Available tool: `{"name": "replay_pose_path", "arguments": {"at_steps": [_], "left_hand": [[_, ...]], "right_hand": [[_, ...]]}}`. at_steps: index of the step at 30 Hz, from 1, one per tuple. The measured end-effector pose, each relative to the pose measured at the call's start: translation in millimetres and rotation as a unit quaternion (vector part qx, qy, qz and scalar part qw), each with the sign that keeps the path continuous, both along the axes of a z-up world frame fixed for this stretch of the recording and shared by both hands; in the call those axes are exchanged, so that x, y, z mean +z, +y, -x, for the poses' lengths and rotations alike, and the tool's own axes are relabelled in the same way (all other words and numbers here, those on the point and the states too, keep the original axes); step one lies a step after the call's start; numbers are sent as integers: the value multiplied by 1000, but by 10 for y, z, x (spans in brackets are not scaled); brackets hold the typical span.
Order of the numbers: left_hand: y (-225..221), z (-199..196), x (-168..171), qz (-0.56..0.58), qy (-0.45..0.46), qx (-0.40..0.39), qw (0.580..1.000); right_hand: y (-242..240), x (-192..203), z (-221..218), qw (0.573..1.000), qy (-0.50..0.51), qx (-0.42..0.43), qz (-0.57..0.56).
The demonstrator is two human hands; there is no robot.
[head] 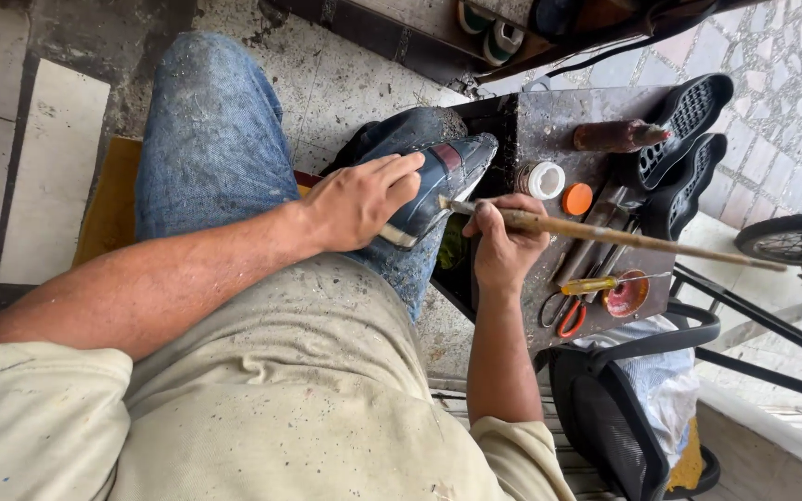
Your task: Applying adhesive to shoe uppers and soles using a brush at a repair bench
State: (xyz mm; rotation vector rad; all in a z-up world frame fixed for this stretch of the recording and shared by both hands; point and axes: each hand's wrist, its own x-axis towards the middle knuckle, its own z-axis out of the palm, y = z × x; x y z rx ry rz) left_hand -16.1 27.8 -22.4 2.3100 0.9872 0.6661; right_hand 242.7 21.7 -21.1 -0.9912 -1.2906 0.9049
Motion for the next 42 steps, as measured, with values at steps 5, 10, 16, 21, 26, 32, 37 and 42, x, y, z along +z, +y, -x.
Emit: {"name": "replay_pose_path", "arguments": {"at_steps": [5,10,16,21,26,32,37,42], "left_hand": [[-193,104,-173,-66,-17,18,997],[-232,195,-235,-166,-53,49,983],[-257,202,-401,-197,-94,41,975],[-289,227,-345,-184,-96,35,978],[-256,209,-367,-184,-97,42,977],[-299,166,-493,-176,-111,52,977],[-292,169,-447,-167,-88,40,981],[-177,200,-325,-49,-179,60,981]], "right_hand": [[255,-334,-372,993,-76,-88,-16],[80,-10,-221,994,-84,32,-58],[436,151,-357,992,-111,-45,-37],[657,-84,-654,992,-103,75,-4],[639,78,-525,983,-95,148,58],[329,221,-200,980,-104,160,62],[-203,266,296,973,-92,208,26],[-330,667,259,966,-119,214,78]]}}
